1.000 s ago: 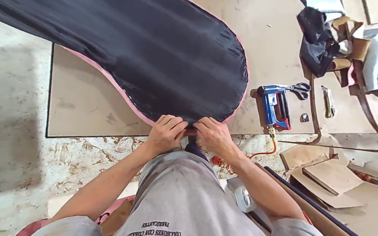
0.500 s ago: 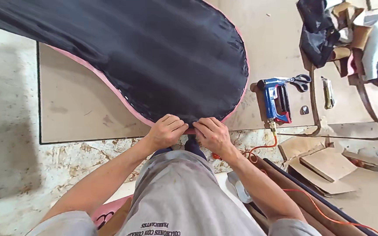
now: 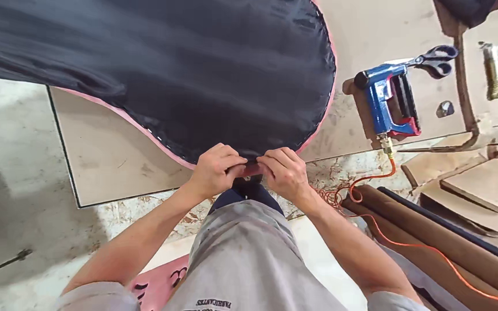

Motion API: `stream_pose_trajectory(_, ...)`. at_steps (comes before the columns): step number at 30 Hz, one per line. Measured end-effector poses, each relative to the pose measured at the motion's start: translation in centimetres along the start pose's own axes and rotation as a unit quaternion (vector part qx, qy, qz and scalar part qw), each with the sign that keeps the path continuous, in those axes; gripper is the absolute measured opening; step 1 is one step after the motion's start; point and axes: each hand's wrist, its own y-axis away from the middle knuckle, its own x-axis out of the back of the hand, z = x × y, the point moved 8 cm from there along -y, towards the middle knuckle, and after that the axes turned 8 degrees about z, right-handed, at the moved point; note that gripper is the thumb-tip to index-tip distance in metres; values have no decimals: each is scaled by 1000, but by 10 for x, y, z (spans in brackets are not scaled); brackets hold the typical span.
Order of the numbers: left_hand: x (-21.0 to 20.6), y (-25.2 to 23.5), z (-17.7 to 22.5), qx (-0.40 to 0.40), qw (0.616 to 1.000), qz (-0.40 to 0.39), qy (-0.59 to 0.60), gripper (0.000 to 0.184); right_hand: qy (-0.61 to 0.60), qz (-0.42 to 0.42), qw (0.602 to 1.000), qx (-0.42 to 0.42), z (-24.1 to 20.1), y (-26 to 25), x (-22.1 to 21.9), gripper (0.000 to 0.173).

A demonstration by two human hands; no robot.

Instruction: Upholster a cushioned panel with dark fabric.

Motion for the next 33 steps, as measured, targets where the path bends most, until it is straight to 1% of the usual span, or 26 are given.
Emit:
stream_pose_trajectory(2,4,-8,-4,60,998,-29,4,19,-6,-1,1000,-19,2,-3,-2,17)
stream_pose_trajectory(4,6,-12,-6,94,994,-55,-6,16,-9,-2,1000,-21,2,-5,-3,16)
stream_pose_trajectory(7,5,-13,-8,126,989,-72,4,18,-18,-3,1000,-19,3,-5,-2,17)
stream_pose_trajectory(9,3,-9,-7,128,988,-86,9,25,-28,-7,999,-24,4,-3,0,17)
stream_pose_trajectory(11,2,-6,-4,101,992,-70,-4,25,-36,-10,999,-26,5,-1,0,17)
stream_pose_trajectory(12,3,-4,-1,67,997,-44,-23,22,-35,-9,999,-20,5,0,1,17)
stream_pose_trajectory(13,4,0,4,15,999,-9,-52,20,-31,-5,999,-7,3,1,1,17)
stream_pose_trajectory(15,3,14,17,-90,988,51,-117,19,-13,12,999,45,-3,4,3,17)
stream_pose_trajectory(16,3,19,21,-119,981,74,-134,18,-5,20,997,73,-5,6,4,17)
stream_pose_trajectory(18,1,20,22,-116,980,89,-137,20,3,22,995,97,-6,8,5,17)
stream_pose_trajectory(20,-4,17,25,-113,981,80,-133,27,0,12,995,95,-6,9,6,18)
stream_pose_trajectory(23,-15,18,29,-164,977,65,-123,19,1,7,996,87,-6,8,7,17)
stream_pose_trajectory(27,-18,20,25,-223,967,61,-103,16,0,12,993,119,-9,10,4,16)
stream_pose_trajectory(33,-23,18,22,-211,966,60,-135,12,-7,0,987,163,-9,12,0,17)
